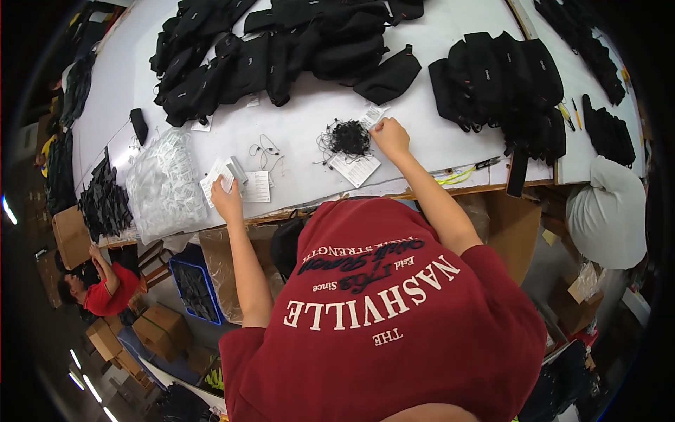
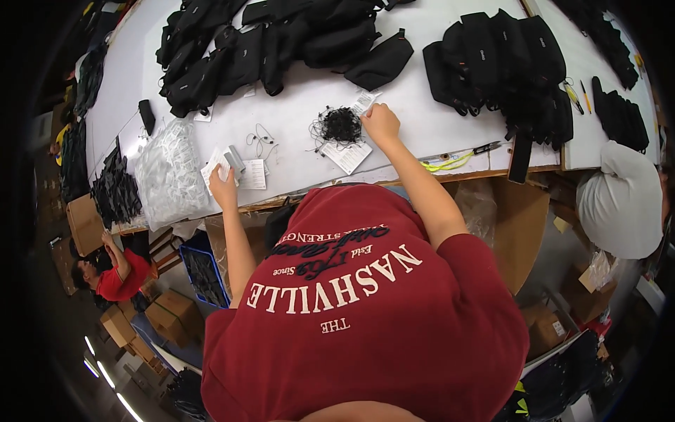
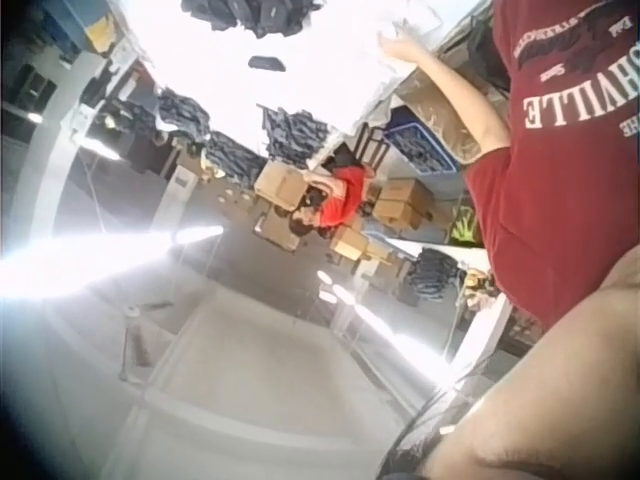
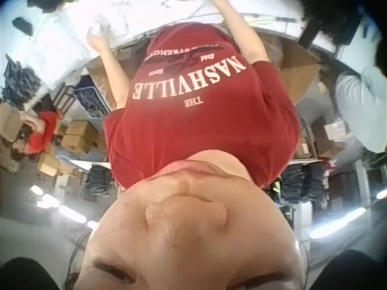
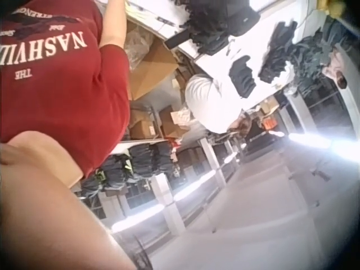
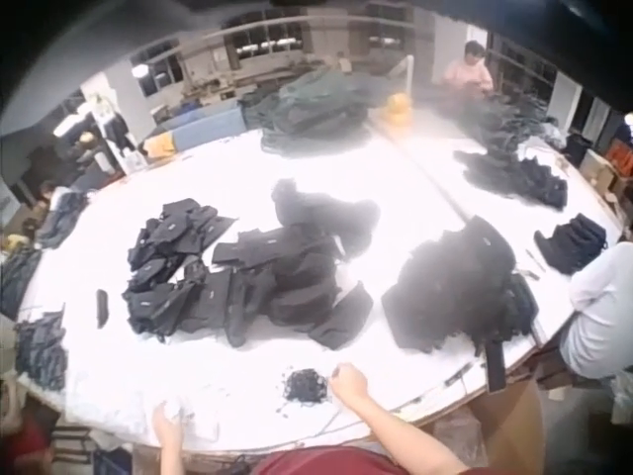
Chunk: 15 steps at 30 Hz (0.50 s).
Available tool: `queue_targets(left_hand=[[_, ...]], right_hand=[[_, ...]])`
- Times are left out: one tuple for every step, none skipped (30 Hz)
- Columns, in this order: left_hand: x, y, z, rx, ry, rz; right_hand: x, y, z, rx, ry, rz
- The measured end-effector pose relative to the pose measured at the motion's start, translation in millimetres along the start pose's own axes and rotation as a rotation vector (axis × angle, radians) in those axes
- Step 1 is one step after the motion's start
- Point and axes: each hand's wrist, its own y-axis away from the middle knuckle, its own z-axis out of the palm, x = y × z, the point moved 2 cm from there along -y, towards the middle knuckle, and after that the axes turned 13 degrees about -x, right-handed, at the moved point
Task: The recorder is attaching plastic tags and labels to black pouches at a production facility.
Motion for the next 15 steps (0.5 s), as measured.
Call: queue_targets(left_hand=[[-2, 0, -2, 0.059, 0.097, 0.027], [-4, 0, -6, 0.118, 0.195, 0.057], [-3, 0, -7, 0.118, 0.197, 0.058], [-3, -1, -8, 0.090, 0.162, -0.004], [-3, -1, -8, 0.061, 0.128, -0.063], [-1, 0, -11, 0.053, 0.133, -0.052], [3, 1, -13, 0.038, 0.080, -0.045], [9, 3, -13, 0.022, 0.028, -0.034], [6, 5, -11, 0.011, 0.038, -0.015], [-2, 2, -10, 0.048, 0.153, 0.007], [-10, -1, -9, 0.082, 0.268, 0.028], [-18, -5, -11, 0.076, 0.280, 0.041], [-30, -6, -15, 0.078, 0.373, -0.045], [-38, -8, -13, 0.080, 0.465, -0.132], [-37, -8, -8, 0.082, 0.467, -0.132]], right_hand=[[-4, 1, 2, -0.004, -0.002, -0.010], [-6, 3, 2, -0.002, 0.034, -0.044], [-6, 5, 1, 0.005, 0.073, -0.069], [-6, 5, 3, 0.008, 0.076, -0.066], [-10, 6, 7, 0.032, 0.166, -0.121], [-12, 7, 11, 0.059, 0.258, -0.167], [-10, 7, 16, 0.072, 0.264, -0.147], [-10, 6, 22, 0.085, 0.308, -0.183], [-11, 7, 24, 0.093, 0.352, -0.221], [-13, 7, 21, 0.106, 0.360, -0.205], [-14, 8, 17, 0.090, 0.232, -0.201], [-15, 10, 12, 0.073, 0.104, -0.202], [-18, 13, 2, 0.080, 0.110, -0.197], [-21, 15, -10, 0.102, -0.114, -0.213], [-29, 20, -23, 0.119, -0.340, -0.232]])
